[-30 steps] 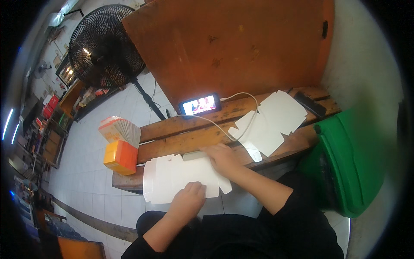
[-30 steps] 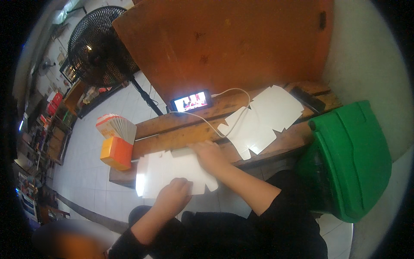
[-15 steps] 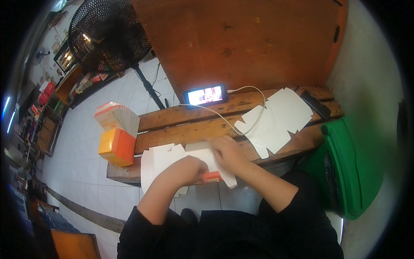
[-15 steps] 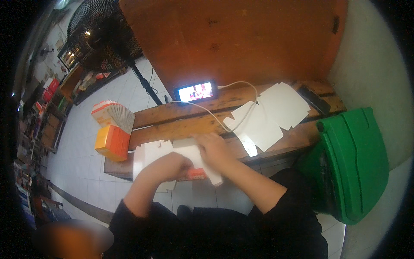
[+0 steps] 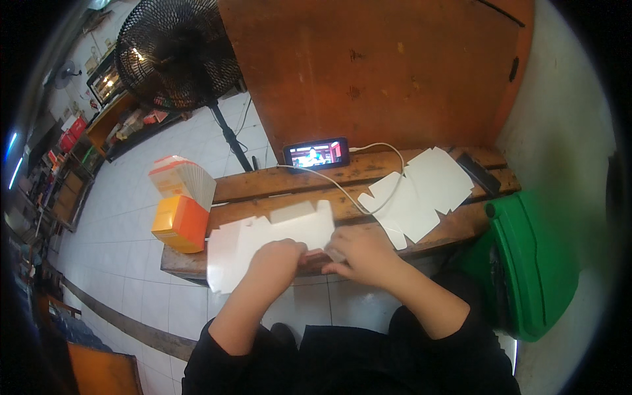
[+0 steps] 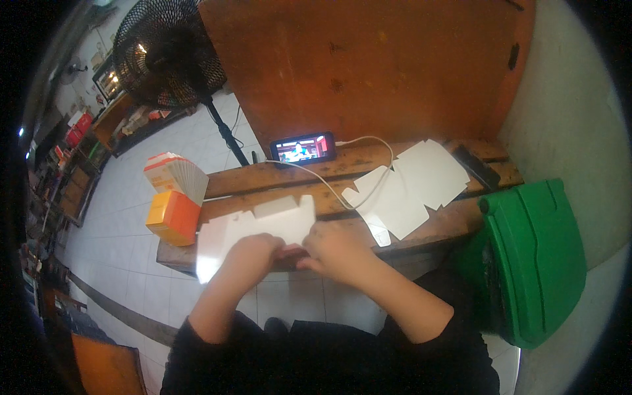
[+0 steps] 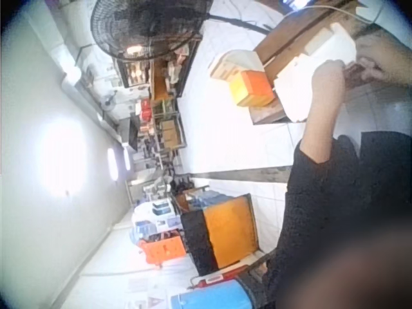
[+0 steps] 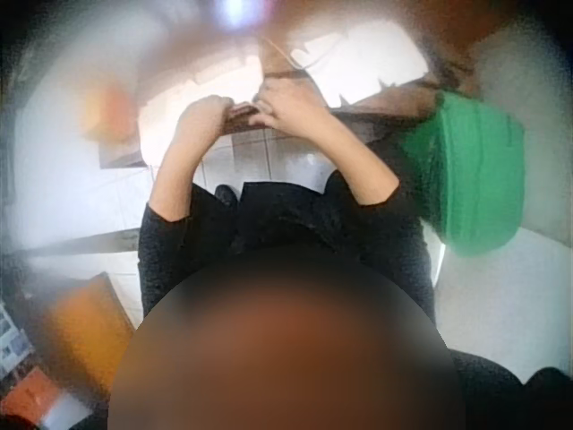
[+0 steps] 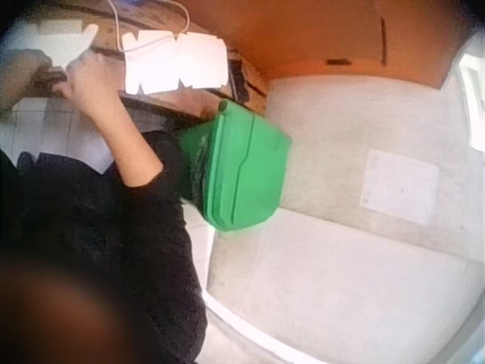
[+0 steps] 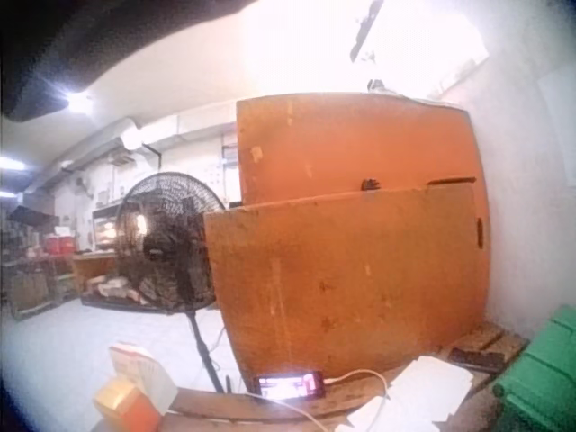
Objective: The person assembles small cardboard boxes by folding and taping flat pieces into rectangular containers. They repeatedly pick up flat box blanks, fold the sides, and secure them with tape, stacking completed boxes on a wooden bench.
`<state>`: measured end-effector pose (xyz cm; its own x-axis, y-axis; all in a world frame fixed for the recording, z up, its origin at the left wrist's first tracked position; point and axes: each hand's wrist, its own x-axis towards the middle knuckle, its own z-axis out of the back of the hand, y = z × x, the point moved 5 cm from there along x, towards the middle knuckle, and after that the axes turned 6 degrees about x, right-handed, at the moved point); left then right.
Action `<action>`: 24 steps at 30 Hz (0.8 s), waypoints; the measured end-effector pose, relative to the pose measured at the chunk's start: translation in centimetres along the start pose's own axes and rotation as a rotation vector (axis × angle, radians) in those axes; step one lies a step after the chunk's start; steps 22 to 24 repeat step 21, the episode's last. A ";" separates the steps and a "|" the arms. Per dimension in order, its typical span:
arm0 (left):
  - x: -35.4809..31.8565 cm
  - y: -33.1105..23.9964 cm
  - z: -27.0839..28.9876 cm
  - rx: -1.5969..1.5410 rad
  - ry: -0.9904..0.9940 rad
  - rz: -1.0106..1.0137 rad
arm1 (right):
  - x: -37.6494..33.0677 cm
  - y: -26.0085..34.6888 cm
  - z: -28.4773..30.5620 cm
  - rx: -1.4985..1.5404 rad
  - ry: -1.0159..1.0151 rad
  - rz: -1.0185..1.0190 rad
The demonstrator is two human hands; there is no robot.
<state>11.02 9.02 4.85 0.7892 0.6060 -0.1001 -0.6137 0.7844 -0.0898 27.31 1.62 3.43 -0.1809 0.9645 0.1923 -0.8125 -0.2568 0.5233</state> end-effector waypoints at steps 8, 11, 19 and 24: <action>-0.5 0.7 0.1 -0.175 -0.087 -0.072 | 0.2 0.9 -0.9 -0.162 0.005 0.088; -0.3 0.3 0.0 -0.290 -0.083 -0.140 | 0.1 0.7 -0.3 -0.202 0.043 0.123; -0.6 0.0 -1.1 -0.350 -0.058 -0.299 | 0.9 -0.2 -1.6 -0.262 0.215 0.180; -0.8 -0.2 -1.7 -0.301 -0.012 -0.306 | 0.9 -0.5 -1.7 -0.238 0.234 0.183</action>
